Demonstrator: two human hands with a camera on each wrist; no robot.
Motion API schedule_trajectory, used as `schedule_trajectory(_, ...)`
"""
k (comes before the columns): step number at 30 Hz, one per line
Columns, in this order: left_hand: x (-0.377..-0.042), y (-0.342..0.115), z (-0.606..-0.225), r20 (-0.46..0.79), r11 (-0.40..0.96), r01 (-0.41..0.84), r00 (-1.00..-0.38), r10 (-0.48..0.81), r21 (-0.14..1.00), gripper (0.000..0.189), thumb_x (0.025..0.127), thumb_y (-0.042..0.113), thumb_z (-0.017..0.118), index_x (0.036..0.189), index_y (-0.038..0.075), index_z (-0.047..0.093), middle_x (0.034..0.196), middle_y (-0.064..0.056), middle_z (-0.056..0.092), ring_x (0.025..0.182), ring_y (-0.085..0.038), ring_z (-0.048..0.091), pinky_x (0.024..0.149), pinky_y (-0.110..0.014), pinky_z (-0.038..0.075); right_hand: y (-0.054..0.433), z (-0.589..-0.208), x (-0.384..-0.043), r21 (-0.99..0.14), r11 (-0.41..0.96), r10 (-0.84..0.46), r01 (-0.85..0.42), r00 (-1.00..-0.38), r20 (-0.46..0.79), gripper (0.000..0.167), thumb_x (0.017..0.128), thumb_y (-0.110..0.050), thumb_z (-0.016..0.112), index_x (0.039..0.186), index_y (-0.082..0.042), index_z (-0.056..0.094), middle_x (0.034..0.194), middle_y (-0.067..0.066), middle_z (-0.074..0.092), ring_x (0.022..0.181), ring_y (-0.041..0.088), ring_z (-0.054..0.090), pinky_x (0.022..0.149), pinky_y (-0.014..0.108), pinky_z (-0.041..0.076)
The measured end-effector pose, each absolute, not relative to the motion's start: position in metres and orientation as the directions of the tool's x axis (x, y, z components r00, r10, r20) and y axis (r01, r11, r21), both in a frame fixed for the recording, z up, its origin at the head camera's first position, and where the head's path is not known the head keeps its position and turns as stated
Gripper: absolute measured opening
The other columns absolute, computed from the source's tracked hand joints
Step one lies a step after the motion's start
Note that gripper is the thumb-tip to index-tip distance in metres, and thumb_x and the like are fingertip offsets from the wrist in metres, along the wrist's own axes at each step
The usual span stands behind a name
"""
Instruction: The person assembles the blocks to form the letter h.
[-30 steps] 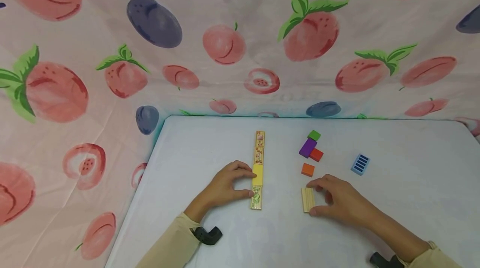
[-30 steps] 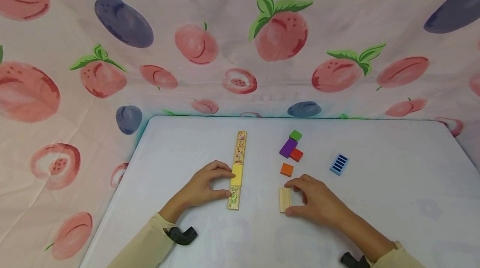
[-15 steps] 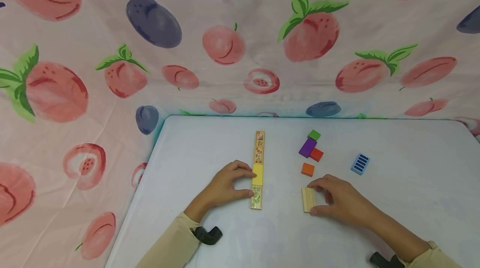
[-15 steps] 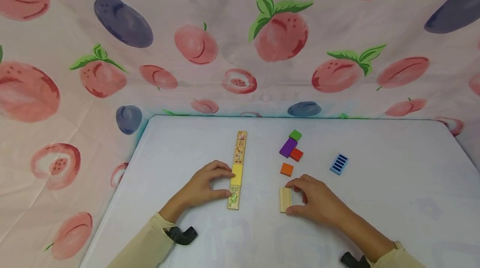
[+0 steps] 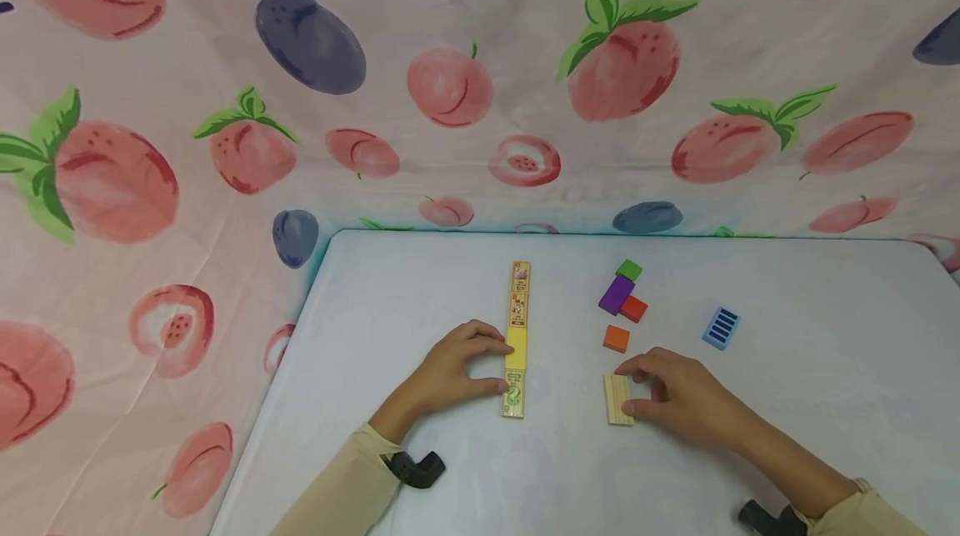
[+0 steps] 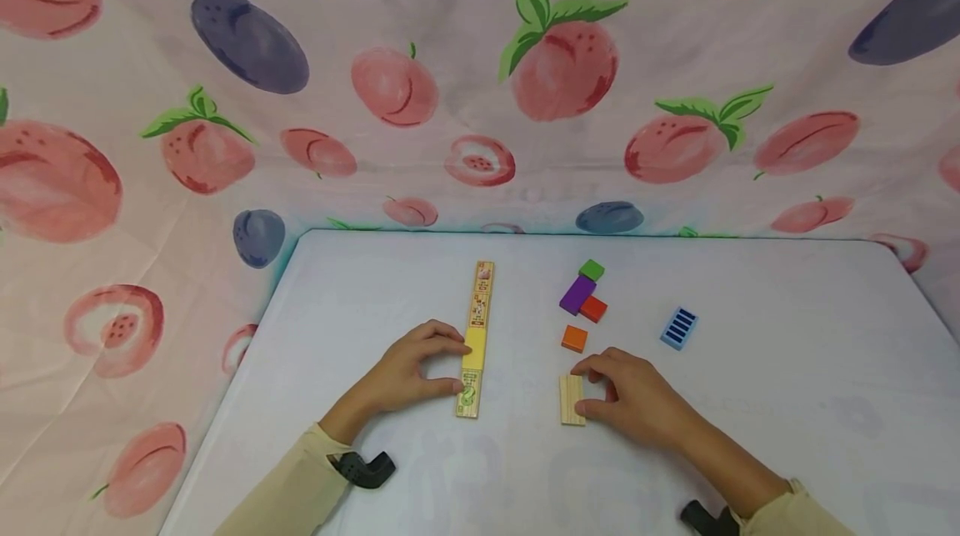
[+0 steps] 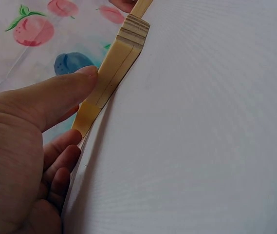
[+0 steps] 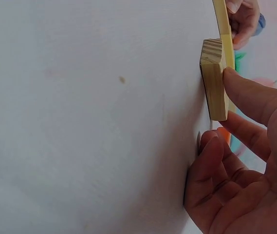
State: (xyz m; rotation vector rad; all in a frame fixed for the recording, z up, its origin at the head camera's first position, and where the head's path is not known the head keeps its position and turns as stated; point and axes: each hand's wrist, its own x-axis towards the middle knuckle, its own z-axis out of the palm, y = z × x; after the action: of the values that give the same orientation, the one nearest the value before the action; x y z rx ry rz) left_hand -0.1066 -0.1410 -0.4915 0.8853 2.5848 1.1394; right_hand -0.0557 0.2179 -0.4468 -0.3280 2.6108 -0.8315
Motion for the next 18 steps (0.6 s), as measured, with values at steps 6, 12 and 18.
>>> schedule_trajectory(6,-0.1066,-0.1420,-0.4929,0.083,0.527,0.464,-0.801,0.593,0.713,0.045,0.084,0.035,0.085,0.125,0.022,0.073,0.128,0.008,0.059,0.125,-0.011,0.055,0.107,-0.037,0.047,0.2176,-0.4491,-0.0557,-0.589,0.802,-0.324,-0.101,-0.901,-0.288,0.047,0.083,-0.039,0.084,0.124,-0.022,0.070,0.100,-0.005,0.061,0.079,0.010,0.052,0.063,0.018,0.048)
schedule_trajectory(12,-0.1070,-0.1431,-0.4943,0.078,0.528,0.462,-0.800,0.595,0.712,0.045,0.083,0.034,0.085,0.125,0.023,0.073,0.128,0.009,0.058,0.125,-0.011,0.054,0.107,-0.037,0.047,0.2164,-0.4500,-0.0539,-0.592,0.800,-0.322,-0.099,-0.903,-0.284,0.047,0.083,-0.039,0.084,0.124,-0.022,0.069,0.100,-0.005,0.061,0.080,0.010,0.052,0.063,0.018,0.048)
schedule_trajectory(18,-0.1069,-0.1437,-0.4943,0.072,0.526,0.462,-0.796,0.601,0.714,0.046,0.083,0.034,0.086,0.125,0.021,0.073,0.129,0.008,0.058,0.125,-0.011,0.054,0.107,-0.038,0.047,0.2157,-0.4513,-0.0520,-0.598,0.796,-0.322,-0.100,-0.905,-0.277,0.046,0.083,-0.040,0.084,0.123,-0.022,0.070,0.100,-0.005,0.062,0.079,0.010,0.052,0.063,0.018,0.049)
